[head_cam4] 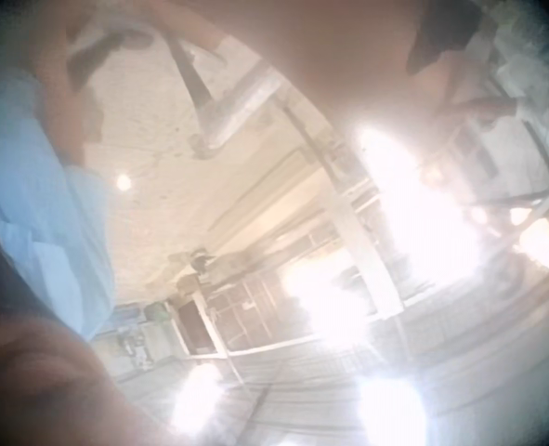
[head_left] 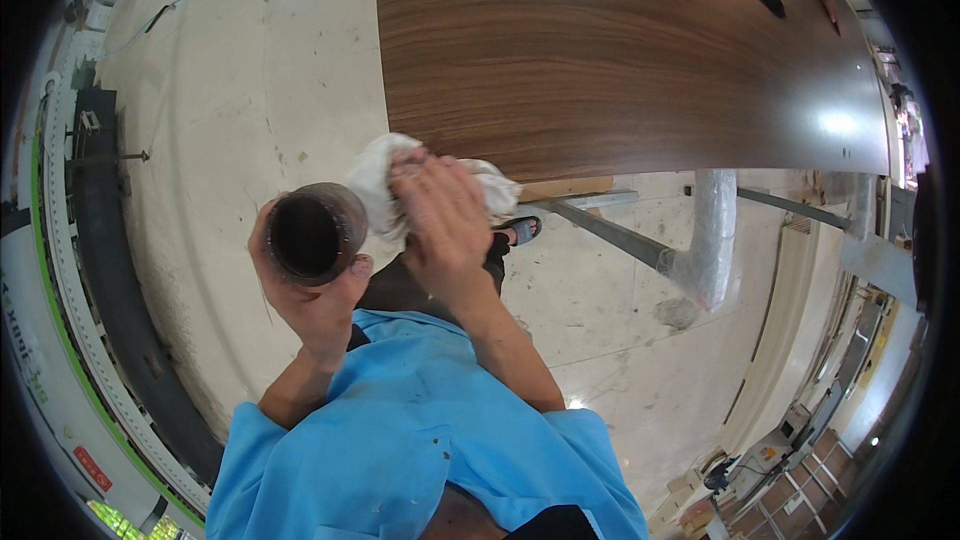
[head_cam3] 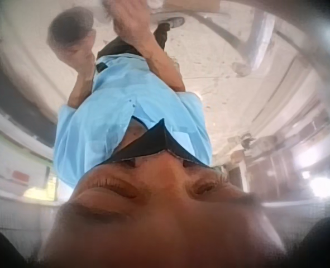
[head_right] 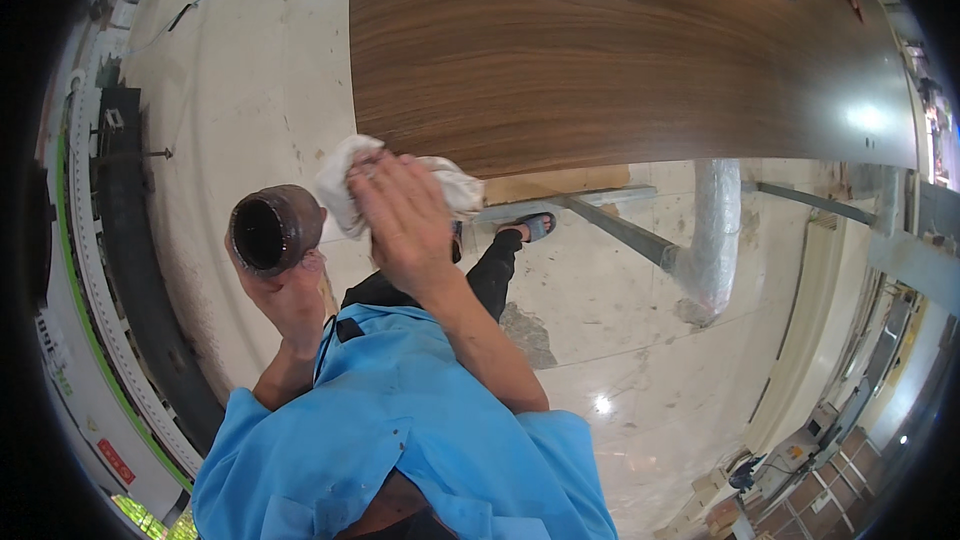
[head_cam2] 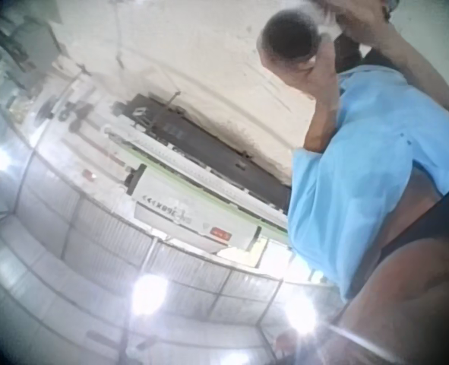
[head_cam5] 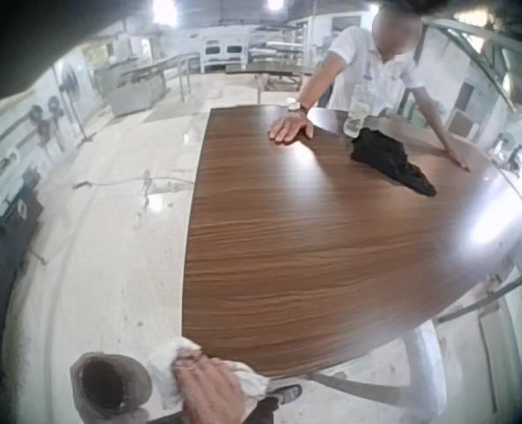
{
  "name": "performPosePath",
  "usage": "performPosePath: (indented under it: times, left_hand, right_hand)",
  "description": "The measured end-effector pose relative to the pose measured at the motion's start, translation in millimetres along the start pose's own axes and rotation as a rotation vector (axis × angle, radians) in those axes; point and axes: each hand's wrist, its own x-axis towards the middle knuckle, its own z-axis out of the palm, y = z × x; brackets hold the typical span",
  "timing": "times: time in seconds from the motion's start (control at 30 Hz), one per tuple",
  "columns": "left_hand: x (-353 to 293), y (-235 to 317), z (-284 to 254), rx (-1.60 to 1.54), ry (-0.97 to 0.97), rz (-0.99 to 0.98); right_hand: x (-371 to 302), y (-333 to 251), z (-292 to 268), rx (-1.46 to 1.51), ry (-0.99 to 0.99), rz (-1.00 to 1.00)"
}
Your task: The person applies a dark liquid finish to the edges of a large wooden tabletop using a small brush and a cloth. They repeatedly dip the brush into a container, apply the finish along the edges, and wipe the surface with a cloth.
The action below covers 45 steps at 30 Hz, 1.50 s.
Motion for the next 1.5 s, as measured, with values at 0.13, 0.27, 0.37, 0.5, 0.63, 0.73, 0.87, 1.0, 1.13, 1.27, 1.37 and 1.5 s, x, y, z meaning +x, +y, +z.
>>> performPosePath:
  times: [0.13,0.27,0.37,0.5,0.63,0.73,0.87,1.0,1.13,1.27,1.37,1.5]
  left_hand:
    - [-4.9,5.2,-12.0,0.074,0.076,0.025]
    - [-6.0,3.7,-14.8,0.124,0.123,0.089]
    - [-7.9,0.6,-11.8,0.123,0.063,0.054]
    - [-14.6,-1.3,-4.4,0.102,-0.026,0.003]
    - [-21.0,-4.7,6.6,-0.011,-0.122,0.077]
    - [-24.2,-4.3,9.4,-0.021,-0.197,0.081]
    - [-22.3,-5.6,8.8,0.05,-0.143,0.101]
    - [-18.7,-10.5,0.9,-0.098,0.006,0.062]
    - [-21.2,-16.5,-12.6,-0.128,0.066,0.116]
    - [-17.3,-26.4,-15.6,-0.121,0.142,0.159]
    - [-4.5,-30.7,-15.3,-0.115,0.208,0.185]
    - [6.7,-28.5,-17.9,-0.04,0.254,0.194]
  right_hand:
    - [4.7,-23.9,16.6,0.19,0.02,-0.062]
    - [-4.5,-10.3,1.7,0.057,0.038,-0.118]
    - [-13.8,31.9,-28.5,-0.088,0.066,-0.111]
    - [-3.7,96.9,-112.1,-0.297,0.299,0.022]
    - [20.4,130.7,-184.6,-0.68,0.49,0.317]
    - [14.1,109.2,-152.1,-0.57,0.436,0.241]
    - [-20.9,20.6,-28.4,0.036,0.123,0.009]
    - [-26.7,-52.8,9.2,0.803,-0.034,0.444]
    - [-19.9,-80.3,-1.0,1.187,-0.202,0.615]
    - [-32.9,-86.4,-13.7,1.37,-0.251,0.612]
    - [-44.4,-88.9,-17.0,1.279,-0.165,0.579]
    - [-50.0,-69.2,-32.7,0.721,0.034,0.531]
